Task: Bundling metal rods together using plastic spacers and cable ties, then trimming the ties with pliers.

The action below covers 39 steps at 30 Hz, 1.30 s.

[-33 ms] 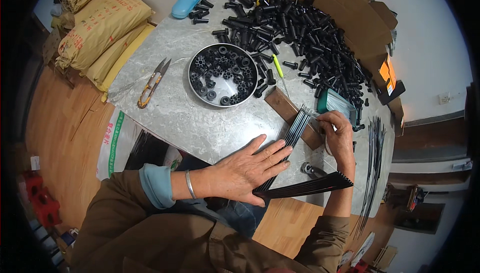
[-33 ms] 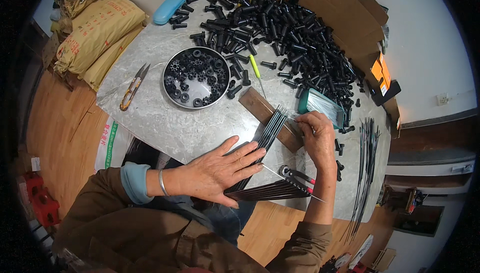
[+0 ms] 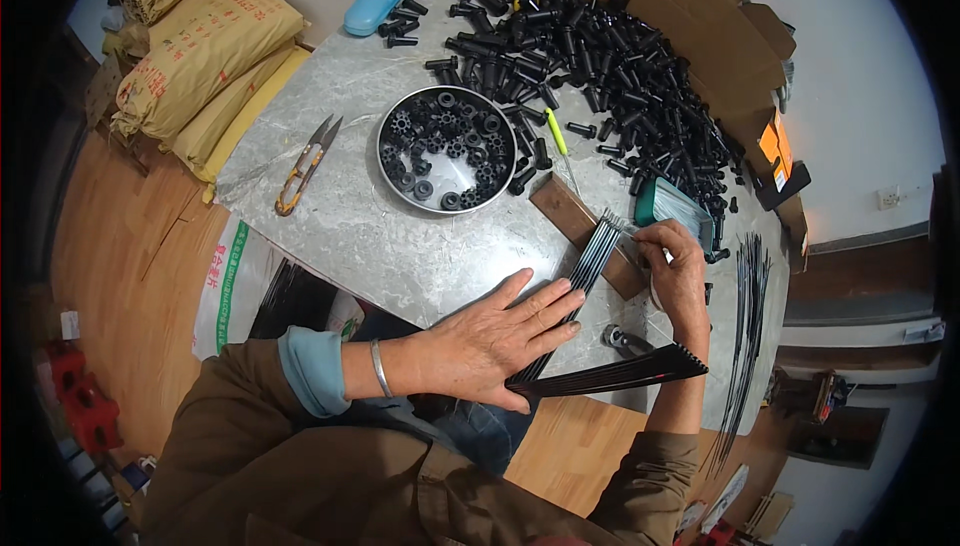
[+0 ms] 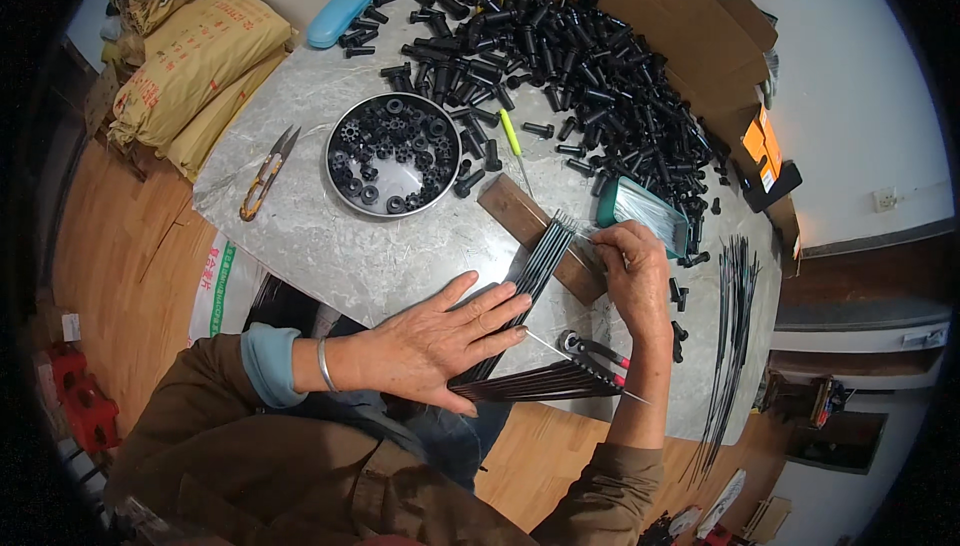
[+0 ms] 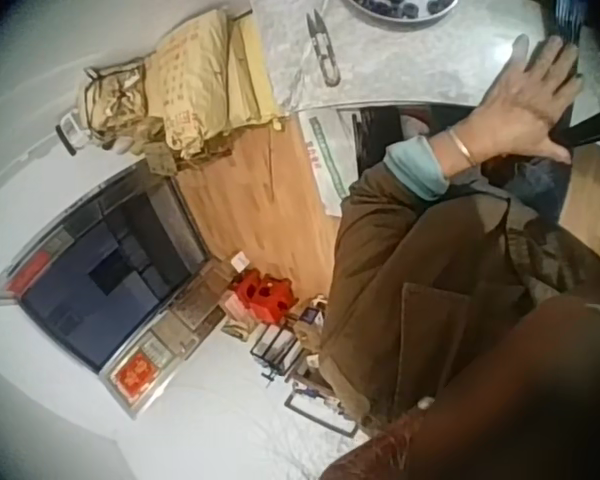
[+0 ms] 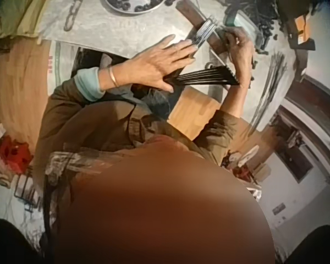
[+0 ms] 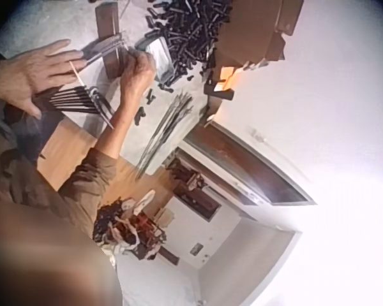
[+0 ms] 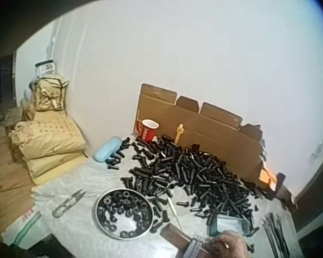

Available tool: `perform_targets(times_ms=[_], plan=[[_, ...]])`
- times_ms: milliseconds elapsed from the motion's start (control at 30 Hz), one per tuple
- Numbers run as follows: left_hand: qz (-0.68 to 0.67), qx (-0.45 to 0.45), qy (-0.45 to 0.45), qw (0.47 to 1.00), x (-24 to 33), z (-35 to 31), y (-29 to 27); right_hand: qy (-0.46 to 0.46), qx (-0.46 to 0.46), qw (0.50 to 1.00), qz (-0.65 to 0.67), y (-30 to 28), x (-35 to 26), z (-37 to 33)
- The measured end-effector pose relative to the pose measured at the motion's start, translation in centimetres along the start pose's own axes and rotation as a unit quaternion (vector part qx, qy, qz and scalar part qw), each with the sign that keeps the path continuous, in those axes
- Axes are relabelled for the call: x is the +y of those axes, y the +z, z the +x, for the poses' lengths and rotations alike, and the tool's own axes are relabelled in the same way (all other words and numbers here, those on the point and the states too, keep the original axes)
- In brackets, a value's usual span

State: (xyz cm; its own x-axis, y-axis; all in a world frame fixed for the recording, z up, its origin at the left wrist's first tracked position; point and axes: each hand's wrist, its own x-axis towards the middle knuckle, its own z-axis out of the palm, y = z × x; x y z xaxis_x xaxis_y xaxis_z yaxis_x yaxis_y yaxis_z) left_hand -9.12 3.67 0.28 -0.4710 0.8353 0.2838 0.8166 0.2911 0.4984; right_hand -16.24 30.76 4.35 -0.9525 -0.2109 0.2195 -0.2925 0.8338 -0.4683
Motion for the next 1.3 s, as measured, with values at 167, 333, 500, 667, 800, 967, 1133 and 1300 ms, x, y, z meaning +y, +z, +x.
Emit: perform_targets(times_ms=[167, 333, 500, 667, 800, 967, 1133, 1300], plan=[[-0.002, 0.002, -0.002, 1.0, -0.1, 0.0, -0.2, 0.038, -0.003, 0.999, -0.005, 0.3, -0.7, 0.0], [-0.009, 0.005, -0.001, 1.0, -0.2, 0.1, -0.2, 0.022, -0.003, 1.0, -0.013, 0.2, -0.6, 0.1], [-0.017, 0.007, -0.003, 1.0, -0.4, -0.1, 0.0, -0.022, -0.009, 0.999, -0.046, 0.3, -1.1, 0.0], [-0.024, 0.006, 0.001, 1.0, -0.2, -0.1, -0.1, 0.084, -0.025, 0.996, -0.027, 0.4, -2.7, -0.6], [-0.022, 0.008, 0.001, 1.0, -0.2, -0.2, -0.1, 0.113, -0.017, 0.993, 0.01, 0.5, -2.7, -0.6], [-0.021, 0.01, 0.0, 1.0, -0.2, -0.2, -0.1, 0.061, 0.01, 0.998, 0.026, 1.1, -2.4, -0.2], [-0.019, 0.01, 0.001, 1.0, -0.2, -0.2, 0.0, 0.055, 0.007, 0.998, 0.017, 0.8, -2.0, 0.4], [-0.011, 0.011, 0.002, 1.0, -0.1, 0.0, 0.0, 0.033, -0.025, 0.998, 0.042, 0.7, -1.0, 0.5]])
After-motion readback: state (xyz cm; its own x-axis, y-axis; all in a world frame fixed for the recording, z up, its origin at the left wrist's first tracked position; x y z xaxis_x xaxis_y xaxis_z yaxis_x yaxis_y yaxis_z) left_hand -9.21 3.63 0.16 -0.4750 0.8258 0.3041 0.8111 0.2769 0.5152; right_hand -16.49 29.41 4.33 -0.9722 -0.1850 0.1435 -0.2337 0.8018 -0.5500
